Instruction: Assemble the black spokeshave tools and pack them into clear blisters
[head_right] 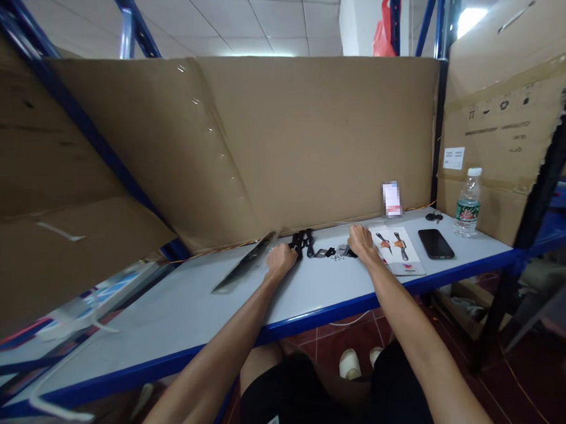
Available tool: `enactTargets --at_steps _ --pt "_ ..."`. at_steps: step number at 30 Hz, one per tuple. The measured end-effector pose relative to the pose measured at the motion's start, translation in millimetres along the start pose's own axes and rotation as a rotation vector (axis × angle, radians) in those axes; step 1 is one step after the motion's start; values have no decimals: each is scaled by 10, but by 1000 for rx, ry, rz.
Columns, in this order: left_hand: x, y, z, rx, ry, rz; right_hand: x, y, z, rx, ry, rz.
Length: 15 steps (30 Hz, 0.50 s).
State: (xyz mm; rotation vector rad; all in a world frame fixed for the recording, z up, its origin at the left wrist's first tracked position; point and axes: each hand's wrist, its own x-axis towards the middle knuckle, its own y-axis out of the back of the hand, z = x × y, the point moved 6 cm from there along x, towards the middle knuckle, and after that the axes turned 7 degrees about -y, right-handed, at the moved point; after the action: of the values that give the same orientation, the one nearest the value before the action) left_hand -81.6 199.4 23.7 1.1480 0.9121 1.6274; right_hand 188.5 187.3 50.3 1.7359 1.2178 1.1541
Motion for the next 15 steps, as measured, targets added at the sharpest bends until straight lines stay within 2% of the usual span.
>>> enactTargets --at_steps 6,9,11,13,15 --pt "-211 159 232 23 -102 13 -59 -81 -144 -57 94 -4" --pt "-337 341 374 35 -170 39 -77 -128 -198 -69 135 -16" --pt "-364 537 396 23 -249 85 -88 -144 -219 -70 147 -23" --pt "-308 769 250 -13 -276 150 -96 -140 -227 -66 139 -15" --pt "-160 961 -87 -42 -192 185 -100 -130 -226 -67 120 -2"
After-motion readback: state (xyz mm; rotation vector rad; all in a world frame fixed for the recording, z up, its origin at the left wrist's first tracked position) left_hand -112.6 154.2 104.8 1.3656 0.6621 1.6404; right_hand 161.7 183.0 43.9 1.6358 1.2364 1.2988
